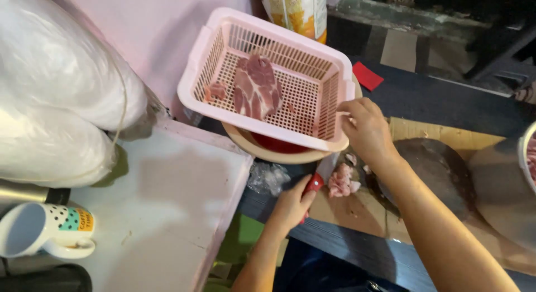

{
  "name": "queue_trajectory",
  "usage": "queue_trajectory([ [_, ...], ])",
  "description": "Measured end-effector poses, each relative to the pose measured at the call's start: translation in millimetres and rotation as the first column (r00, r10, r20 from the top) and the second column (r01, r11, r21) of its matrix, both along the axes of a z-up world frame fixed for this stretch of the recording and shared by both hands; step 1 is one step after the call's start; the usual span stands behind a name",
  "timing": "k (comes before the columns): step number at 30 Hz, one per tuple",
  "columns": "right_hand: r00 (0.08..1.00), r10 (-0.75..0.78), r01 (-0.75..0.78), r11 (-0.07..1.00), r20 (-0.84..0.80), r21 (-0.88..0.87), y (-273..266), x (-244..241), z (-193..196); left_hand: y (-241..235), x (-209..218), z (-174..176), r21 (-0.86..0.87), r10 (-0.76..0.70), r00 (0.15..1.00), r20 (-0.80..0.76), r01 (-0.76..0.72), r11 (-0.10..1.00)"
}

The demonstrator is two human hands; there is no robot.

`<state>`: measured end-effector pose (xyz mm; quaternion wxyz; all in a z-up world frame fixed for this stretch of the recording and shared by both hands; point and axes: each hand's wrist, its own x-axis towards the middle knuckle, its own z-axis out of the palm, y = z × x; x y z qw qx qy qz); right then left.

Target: The person cuts pieces of raw meat on a round wooden cutting board using a knife and transfers the cut pieces into a large metal pot. The person repeatedly picks up meat from a pink basket, slices it, and moves it to the pot.

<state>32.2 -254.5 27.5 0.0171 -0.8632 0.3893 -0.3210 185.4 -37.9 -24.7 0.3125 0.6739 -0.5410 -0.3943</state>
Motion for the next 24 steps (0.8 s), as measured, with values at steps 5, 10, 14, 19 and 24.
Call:
queue_trajectory([
  [5, 0.911, 0.412, -0.383, 0.866, -0.026, 0.321, -11, 110, 33, -3, 9, 17, 0.101, -0.021, 0.984, -0.177, 0.039, 0.994],
  [10, 0.849, 0.525, -0.375, 0.685, -0.066, 0.625, 18, 211, 85, -1, 16, 11, 0.038, -0.06, 0.975, -0.214, 0.07, 0.997],
  [14, 0.784, 0.602, -0.469, 0.734, -0.152, 0.491, -6, 274, 36, 1, 20, 10, -0.021, -0.063, 0.963, -0.262, 0.059, 0.998],
  [19, 0.703, 0.565, -0.475, 0.825, -0.433, 0.305, -14, 297, 24, 1, 22, 1, -0.112, -0.124, 0.962, -0.242, 0.099, 0.989],
  [24, 0.872, 0.47, -0.376, 0.823, -0.139, 0.425, 0, 274, 50, 3, 22, 9, -0.104, -0.103, 0.955, -0.277, 0.077, 0.992],
])
